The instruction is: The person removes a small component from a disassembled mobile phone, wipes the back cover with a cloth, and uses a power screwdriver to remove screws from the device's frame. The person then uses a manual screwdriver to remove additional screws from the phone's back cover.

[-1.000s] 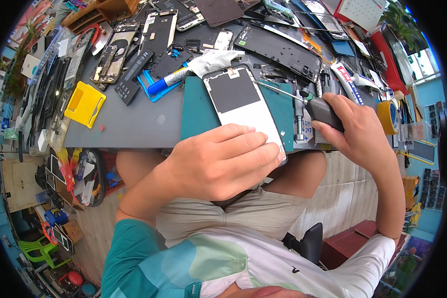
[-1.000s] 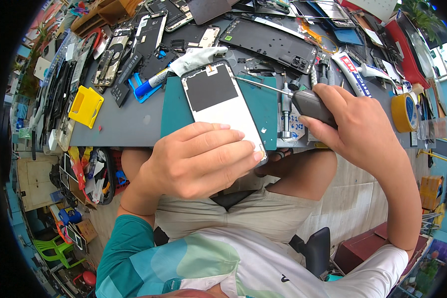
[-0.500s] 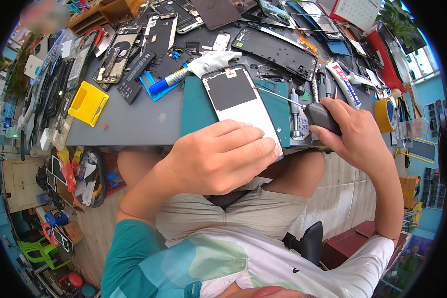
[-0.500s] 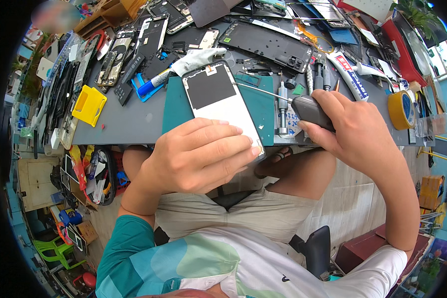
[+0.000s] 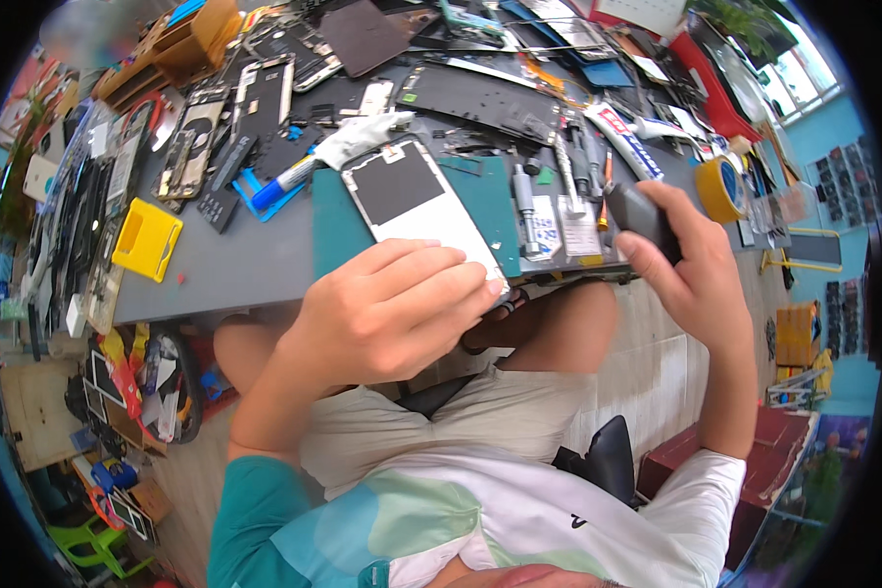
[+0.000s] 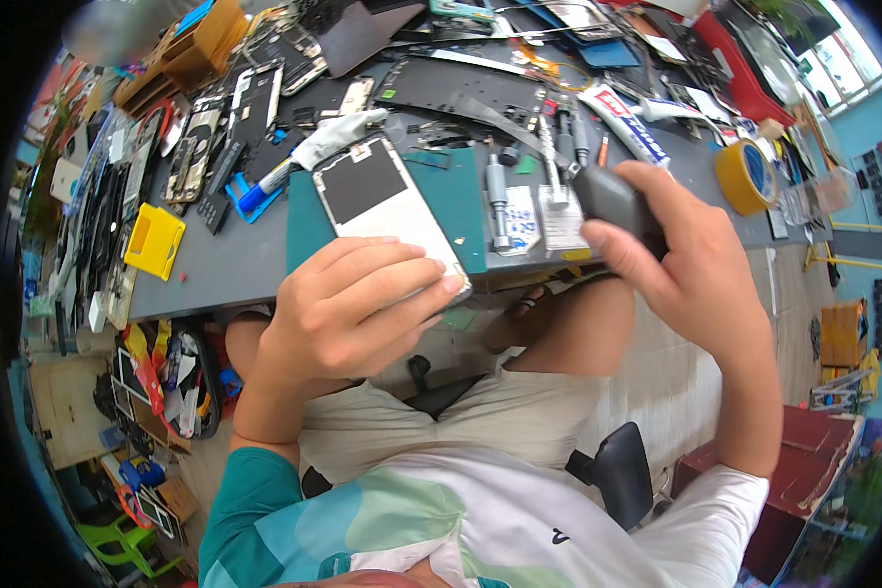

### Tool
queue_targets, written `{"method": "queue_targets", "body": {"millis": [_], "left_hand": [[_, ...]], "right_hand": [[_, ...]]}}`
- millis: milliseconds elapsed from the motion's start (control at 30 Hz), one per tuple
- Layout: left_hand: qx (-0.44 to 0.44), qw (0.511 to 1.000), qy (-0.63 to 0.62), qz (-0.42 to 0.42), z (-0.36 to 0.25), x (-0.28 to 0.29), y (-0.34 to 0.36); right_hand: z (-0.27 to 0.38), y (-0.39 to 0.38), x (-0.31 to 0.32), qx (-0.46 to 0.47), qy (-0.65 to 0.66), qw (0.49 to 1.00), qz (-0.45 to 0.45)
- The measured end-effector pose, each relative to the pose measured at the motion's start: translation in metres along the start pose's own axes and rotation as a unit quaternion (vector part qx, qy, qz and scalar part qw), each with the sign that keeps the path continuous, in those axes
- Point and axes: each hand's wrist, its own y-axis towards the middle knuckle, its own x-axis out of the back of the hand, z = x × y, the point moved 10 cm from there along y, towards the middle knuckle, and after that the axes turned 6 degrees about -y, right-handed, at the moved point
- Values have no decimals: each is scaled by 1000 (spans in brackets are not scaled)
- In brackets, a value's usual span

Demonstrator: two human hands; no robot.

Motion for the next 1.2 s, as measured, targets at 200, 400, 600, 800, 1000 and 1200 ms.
{"method": "queue_targets", "body": {"millis": [200,400,600,800,1000,1200], "left_hand": [[-47,999,22,-5,-3,-5,-1],[-56,998,31,-14,-7,-3,-2],[-36,999,29,-14,-5,-1,-9],[-16,1000,-23,-7,-9,2,-2],[8,997,-54,-47,-1,25,-3],[-47,982,-71,-170,9,123,18]], "right_hand": [[-103,-54,12,-262,228,921,-179],[-142,-88,18,-271,42,933,-235],[-119,-112,28,-341,89,922,-157],[-124,-143,49,-345,72,919,-176],[-132,-117,30,-309,50,934,-175],[-153,-104,14,-286,-84,925,-235]]}}
